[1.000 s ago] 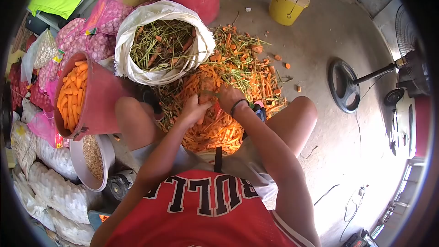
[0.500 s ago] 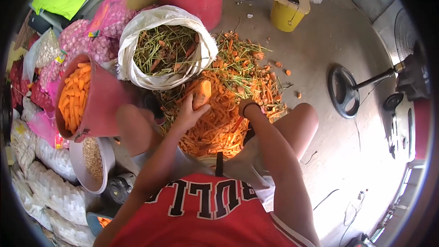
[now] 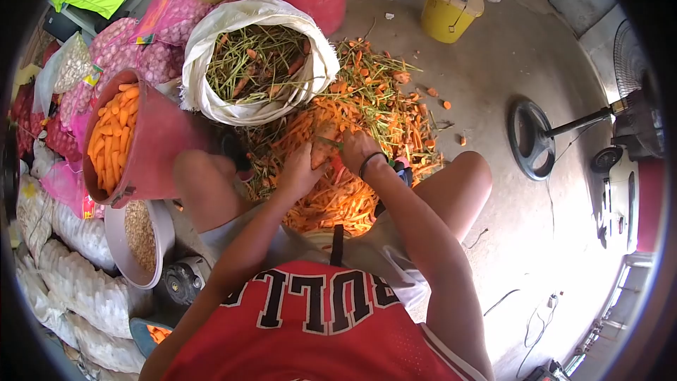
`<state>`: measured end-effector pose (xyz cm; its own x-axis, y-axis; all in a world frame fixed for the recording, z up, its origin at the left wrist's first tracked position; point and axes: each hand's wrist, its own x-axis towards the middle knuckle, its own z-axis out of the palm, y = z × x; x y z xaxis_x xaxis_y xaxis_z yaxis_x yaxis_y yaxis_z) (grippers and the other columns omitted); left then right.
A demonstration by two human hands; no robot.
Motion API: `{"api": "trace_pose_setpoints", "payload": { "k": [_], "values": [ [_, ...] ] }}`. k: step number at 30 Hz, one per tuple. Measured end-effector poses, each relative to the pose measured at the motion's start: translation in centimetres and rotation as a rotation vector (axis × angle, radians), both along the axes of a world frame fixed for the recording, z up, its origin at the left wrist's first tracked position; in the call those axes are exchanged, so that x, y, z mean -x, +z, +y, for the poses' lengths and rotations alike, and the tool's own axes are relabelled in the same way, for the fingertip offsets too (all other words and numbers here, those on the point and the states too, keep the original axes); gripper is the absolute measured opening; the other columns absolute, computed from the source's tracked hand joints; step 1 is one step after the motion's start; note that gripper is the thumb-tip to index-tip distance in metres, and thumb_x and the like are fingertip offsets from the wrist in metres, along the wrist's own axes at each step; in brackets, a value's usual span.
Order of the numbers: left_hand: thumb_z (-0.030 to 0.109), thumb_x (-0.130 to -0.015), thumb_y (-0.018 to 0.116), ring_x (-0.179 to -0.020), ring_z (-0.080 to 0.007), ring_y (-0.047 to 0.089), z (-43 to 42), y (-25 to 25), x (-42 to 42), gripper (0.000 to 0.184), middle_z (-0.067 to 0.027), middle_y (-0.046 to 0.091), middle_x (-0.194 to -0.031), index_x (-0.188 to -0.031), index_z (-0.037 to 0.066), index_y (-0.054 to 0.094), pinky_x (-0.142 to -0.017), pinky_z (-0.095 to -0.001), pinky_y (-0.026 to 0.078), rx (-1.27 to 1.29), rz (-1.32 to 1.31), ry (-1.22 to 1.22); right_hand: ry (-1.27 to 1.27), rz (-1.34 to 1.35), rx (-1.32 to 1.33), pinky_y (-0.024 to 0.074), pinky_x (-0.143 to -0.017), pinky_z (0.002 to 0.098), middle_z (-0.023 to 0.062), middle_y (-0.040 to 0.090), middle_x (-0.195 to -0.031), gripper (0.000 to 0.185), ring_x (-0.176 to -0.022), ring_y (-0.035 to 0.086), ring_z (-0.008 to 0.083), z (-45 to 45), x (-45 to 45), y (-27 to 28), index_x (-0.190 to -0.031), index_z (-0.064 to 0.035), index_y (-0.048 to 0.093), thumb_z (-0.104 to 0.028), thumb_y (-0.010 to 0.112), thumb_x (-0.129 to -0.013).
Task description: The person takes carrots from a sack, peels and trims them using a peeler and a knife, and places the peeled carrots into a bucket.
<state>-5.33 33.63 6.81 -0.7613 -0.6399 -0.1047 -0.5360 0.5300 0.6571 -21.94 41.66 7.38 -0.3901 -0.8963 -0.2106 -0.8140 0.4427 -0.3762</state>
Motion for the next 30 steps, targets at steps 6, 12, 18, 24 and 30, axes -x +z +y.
{"api": "trace_pose_setpoints", "payload": {
  "k": [6,12,18,24,30],
  "values": [
    [0.022,-0.080,0.073,-0.097,-0.0443,0.058,0.9,0.7,-1.3,0.053,-0.0263,0.059,-0.106,-0.119,-0.004,0.047,-0.081,-0.0488,0.047,0.030,0.069,-0.043,0.328,0.135,-0.452,0.0524,-0.065,0.0437,0.0203,0.065,-0.076,0.027,-0.074,0.065,0.0333,-1.0,5.5,-5.4,-0.075,0.0017,0.066,-0.022,0.058,-0.086],
    [0.035,-0.090,0.065,-0.099,-0.0243,0.059,-1.9,-0.4,-2.2,0.058,-0.0140,0.060,-0.111,-0.131,0.000,0.045,-0.085,-0.0366,0.048,-0.648,0.039,0.114,0.401,-0.022,-0.774,0.0472,-0.061,0.0449,0.0138,0.059,-0.070,0.037,-0.060,0.054,0.0251,-0.5,5.5,-6.0,-0.076,0.0008,0.065,-0.029,0.051,-0.093],
    [0.055,-0.099,0.037,-0.093,-0.0197,0.063,-4.5,4.0,-2.5,0.059,-0.0091,0.061,-0.112,-0.131,0.007,0.047,-0.081,-0.0350,0.052,-1.359,0.865,0.175,0.244,-0.119,-0.544,0.0520,-0.078,0.0458,0.0193,0.067,-0.095,0.033,-0.086,0.065,0.0334,-0.2,5.2,-6.2,-0.100,0.0013,0.065,-0.028,0.053,-0.090],
    [0.046,-0.098,0.049,-0.099,-0.0196,0.062,-7.9,2.9,-3.7,0.059,-0.0143,0.060,-0.119,-0.140,0.006,0.041,-0.085,-0.0343,0.052,-1.270,0.528,0.095,0.099,-0.165,-0.226,0.0513,-0.079,0.0452,0.0205,0.067,-0.095,0.033,-0.088,0.065,0.0361,-0.5,3.9,-1.8,-0.111,-0.0039,0.060,-0.026,0.057,-0.087],
    [0.045,-0.091,0.062,-0.118,-0.0232,0.053,-4.6,3.4,-3.0,0.063,-0.0160,0.055,-0.129,-0.133,0.000,0.051,-0.101,-0.0361,0.040,-0.605,0.313,0.142,0.110,-0.228,0.295,0.0533,-0.070,0.0452,0.0219,0.067,-0.083,0.025,-0.075,0.066,0.0392,-0.7,1.5,0.5,-0.103,-0.0025,0.064,-0.019,0.059,-0.086]
  ]
}}
